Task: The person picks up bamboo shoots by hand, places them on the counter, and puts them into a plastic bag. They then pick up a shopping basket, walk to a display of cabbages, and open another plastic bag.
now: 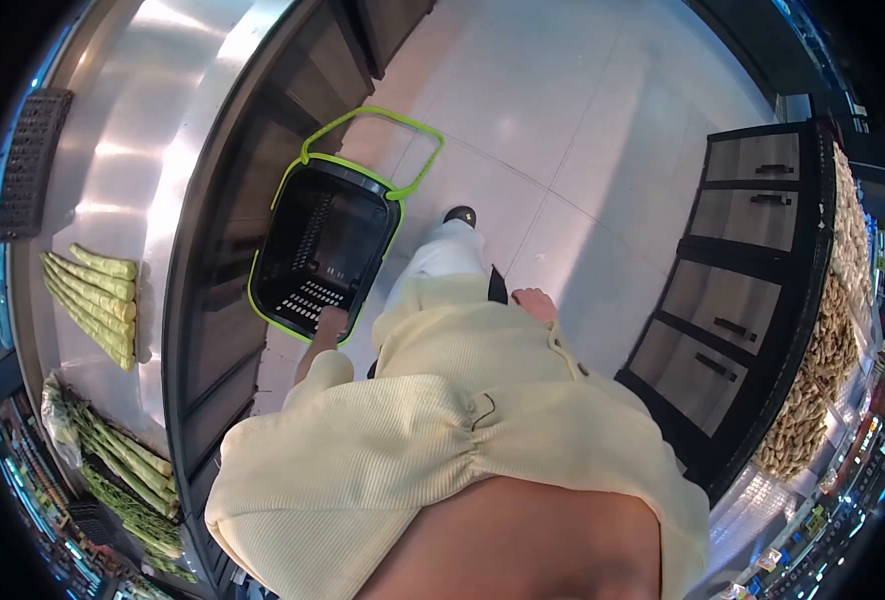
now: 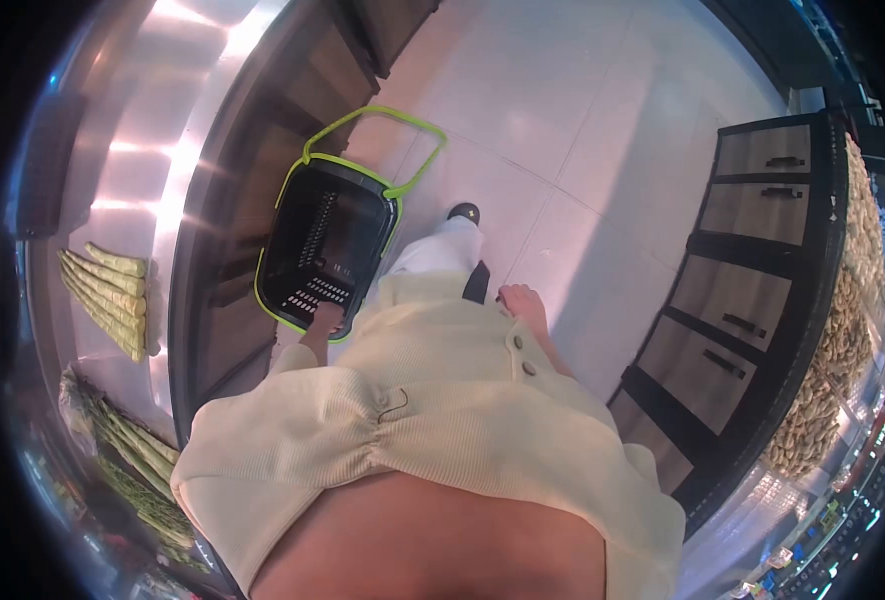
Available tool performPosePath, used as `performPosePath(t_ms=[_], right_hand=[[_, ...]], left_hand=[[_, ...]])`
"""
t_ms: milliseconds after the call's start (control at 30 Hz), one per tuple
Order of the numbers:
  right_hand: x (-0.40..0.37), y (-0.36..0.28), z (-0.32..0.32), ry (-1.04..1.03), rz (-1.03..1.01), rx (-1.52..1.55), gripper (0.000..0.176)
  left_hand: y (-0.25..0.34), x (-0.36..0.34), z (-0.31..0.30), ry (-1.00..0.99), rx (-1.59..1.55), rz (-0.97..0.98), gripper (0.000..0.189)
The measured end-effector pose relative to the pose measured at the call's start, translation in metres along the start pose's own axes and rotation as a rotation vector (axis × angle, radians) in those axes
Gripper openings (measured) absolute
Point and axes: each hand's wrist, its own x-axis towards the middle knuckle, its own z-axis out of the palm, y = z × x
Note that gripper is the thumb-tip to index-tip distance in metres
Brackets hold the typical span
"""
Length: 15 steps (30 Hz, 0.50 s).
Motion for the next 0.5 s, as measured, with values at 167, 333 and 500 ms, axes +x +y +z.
performPosePath(t_ms=[167, 333, 500], right_hand=[[0.013, 0.073, -0.053, 0.281, 0.384, 0.109, 0.016], [0.045, 0.186, -0.069, 0.309, 1.083, 0.893, 0.021], [0.122, 0.225, -0.104, -0.424, 0.666, 0.416, 0.022]], left_hand=[[0.127, -0.023, -0.047, -0.085, -0.352, 0.09, 0.02], [0.167, 0.005, -0.142, 0.219, -0.718, 0.002, 0.021], [0.164, 0.015, -0.192, 0.255, -1.781, -0.328, 0.023]])
